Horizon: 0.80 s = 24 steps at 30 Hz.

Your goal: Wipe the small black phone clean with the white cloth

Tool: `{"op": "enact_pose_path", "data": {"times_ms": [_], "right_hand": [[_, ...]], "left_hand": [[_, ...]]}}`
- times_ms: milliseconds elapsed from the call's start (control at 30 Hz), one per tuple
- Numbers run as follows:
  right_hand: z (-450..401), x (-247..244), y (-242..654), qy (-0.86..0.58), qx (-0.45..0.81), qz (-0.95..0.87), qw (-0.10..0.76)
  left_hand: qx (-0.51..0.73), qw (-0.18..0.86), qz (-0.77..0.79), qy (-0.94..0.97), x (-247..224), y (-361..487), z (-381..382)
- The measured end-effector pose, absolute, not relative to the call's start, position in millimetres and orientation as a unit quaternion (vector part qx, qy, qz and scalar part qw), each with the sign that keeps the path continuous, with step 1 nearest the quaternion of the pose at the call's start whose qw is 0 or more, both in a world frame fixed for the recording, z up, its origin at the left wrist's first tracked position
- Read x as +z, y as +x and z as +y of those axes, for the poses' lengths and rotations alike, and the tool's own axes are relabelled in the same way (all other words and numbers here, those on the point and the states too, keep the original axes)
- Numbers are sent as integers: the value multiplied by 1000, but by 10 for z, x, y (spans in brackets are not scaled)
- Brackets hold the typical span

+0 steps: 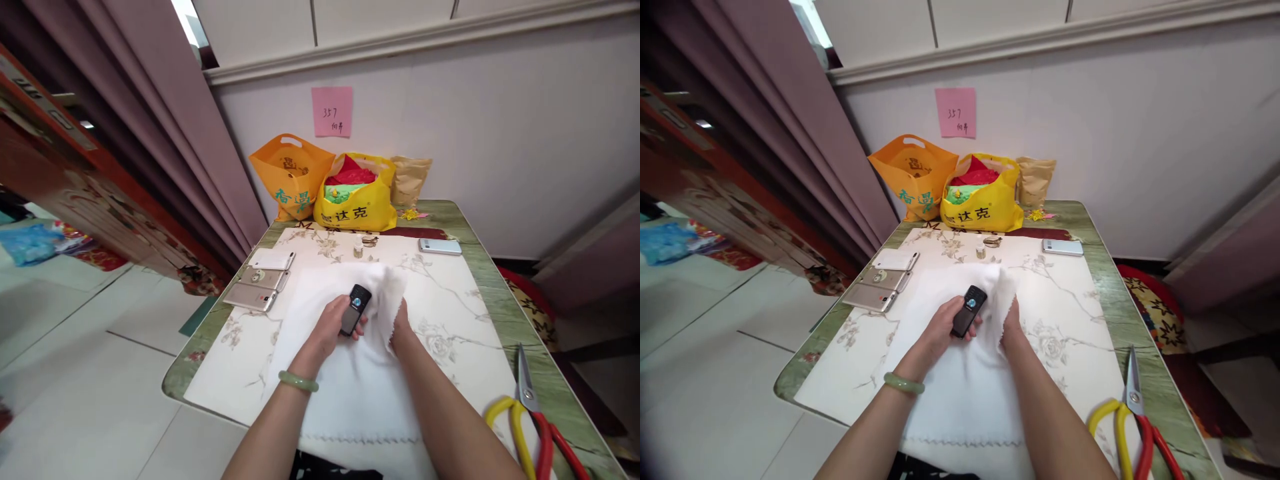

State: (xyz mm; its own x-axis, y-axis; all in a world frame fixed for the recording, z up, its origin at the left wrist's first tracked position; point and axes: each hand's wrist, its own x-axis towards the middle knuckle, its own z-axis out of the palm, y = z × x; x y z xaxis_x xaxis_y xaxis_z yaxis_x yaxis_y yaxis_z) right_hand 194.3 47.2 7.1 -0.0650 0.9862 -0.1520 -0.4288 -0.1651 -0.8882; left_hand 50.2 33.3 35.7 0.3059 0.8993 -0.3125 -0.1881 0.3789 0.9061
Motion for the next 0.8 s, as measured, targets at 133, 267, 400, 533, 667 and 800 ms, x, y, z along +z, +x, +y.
{"op": "enact_pose_path", "data": {"times_ms": [133, 267, 400, 533, 667, 800], "right_hand": [[458, 87, 1882, -402, 615, -431, 524], [474, 140, 1826, -464, 373, -585, 551], [450, 168, 1804, -518, 362, -601, 490], [422, 150, 1794, -520, 409, -560, 498], [426, 126, 1779, -543, 391, -537, 513], [426, 158, 1770, -526, 341, -602, 495]], "left_hand": [[439, 683, 462, 356, 210, 583, 344], [494, 692, 414, 324, 173, 543, 313], [497, 698, 385, 343, 196, 476, 262], [493, 665, 395, 399, 205, 481, 214], [475, 622, 412, 467, 254, 496, 193], [498, 555, 435, 505, 286, 466, 210]]}}
